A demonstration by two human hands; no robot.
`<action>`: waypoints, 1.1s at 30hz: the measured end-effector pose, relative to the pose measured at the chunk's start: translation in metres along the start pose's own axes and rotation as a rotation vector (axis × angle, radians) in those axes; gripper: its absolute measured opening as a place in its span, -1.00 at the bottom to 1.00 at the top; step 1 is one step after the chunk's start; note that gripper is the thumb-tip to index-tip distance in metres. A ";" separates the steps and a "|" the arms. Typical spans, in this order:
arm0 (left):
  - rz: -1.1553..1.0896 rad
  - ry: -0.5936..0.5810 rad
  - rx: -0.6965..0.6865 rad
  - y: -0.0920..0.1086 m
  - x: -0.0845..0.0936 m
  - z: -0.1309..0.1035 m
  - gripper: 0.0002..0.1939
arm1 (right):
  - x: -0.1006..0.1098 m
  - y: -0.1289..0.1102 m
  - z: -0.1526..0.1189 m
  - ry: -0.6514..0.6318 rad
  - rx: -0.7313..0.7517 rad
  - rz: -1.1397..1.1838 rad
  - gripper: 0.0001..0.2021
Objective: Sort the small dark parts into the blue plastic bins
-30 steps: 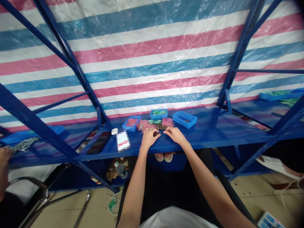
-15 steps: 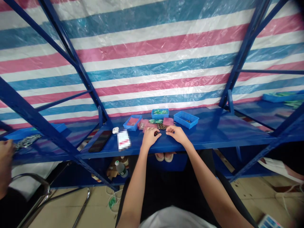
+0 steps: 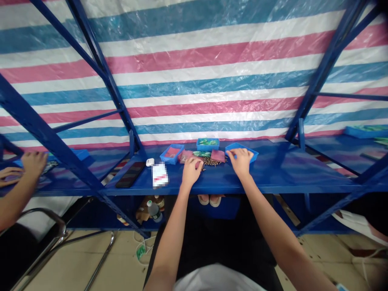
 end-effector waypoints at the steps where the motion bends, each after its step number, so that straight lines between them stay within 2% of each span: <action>1: 0.009 0.037 0.034 -0.002 0.001 0.000 -0.76 | 0.003 0.006 0.002 0.070 -0.053 -0.055 -0.68; 4: 0.055 0.129 0.192 -0.009 0.006 -0.001 -0.72 | 0.010 0.020 0.002 0.213 -0.238 -0.160 -0.68; 6: 0.078 0.151 0.325 -0.013 0.008 -0.003 -0.72 | 0.011 0.022 -0.002 0.235 -0.311 -0.184 -0.70; 8: 0.077 0.145 0.423 -0.015 0.010 -0.005 -0.72 | 0.010 0.016 -0.006 0.229 -0.304 -0.192 -0.71; 10: 0.062 0.142 0.483 -0.014 0.013 -0.006 -0.73 | 0.010 0.004 -0.009 0.196 -0.223 -0.183 -0.70; 12: 0.051 0.136 0.542 -0.012 0.016 -0.008 -0.74 | 0.008 -0.011 -0.012 0.073 -0.078 -0.120 -0.71; 15: 0.031 0.102 0.622 -0.012 0.020 -0.010 -0.74 | -0.001 -0.034 -0.018 -0.265 0.159 0.063 -0.76; 18: -0.052 0.077 0.633 -0.014 0.019 -0.013 -0.75 | -0.012 -0.049 -0.026 -0.505 0.245 0.164 -0.80; 22: -0.322 -0.013 0.594 -0.017 0.010 -0.015 -0.76 | -0.025 -0.060 -0.033 -0.626 0.220 0.153 -0.77; 25: -0.495 -0.073 0.552 -0.018 0.003 -0.014 -0.77 | -0.030 -0.063 -0.034 -0.641 0.214 0.132 -0.75; 29: -0.601 -0.105 0.535 -0.019 -0.002 -0.014 -0.77 | -0.032 -0.064 -0.033 -0.635 0.219 0.108 -0.73; 31: -0.601 -0.121 0.496 -0.019 -0.003 -0.014 -0.77 | -0.031 -0.061 -0.032 -0.573 0.219 0.084 -0.75; 33: -0.573 -0.138 0.425 -0.017 -0.003 -0.013 -0.79 | -0.029 -0.058 -0.030 -0.459 0.194 0.023 -0.73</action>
Point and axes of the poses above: each hand's wrist, its own z-axis towards the middle knuckle, its own x-axis out of the back of the hand, y = z × x, the point moved 2 cm from there along z, towards the middle knuckle, and after that the axes turned 8 degrees about z, right-handed, at the moved point
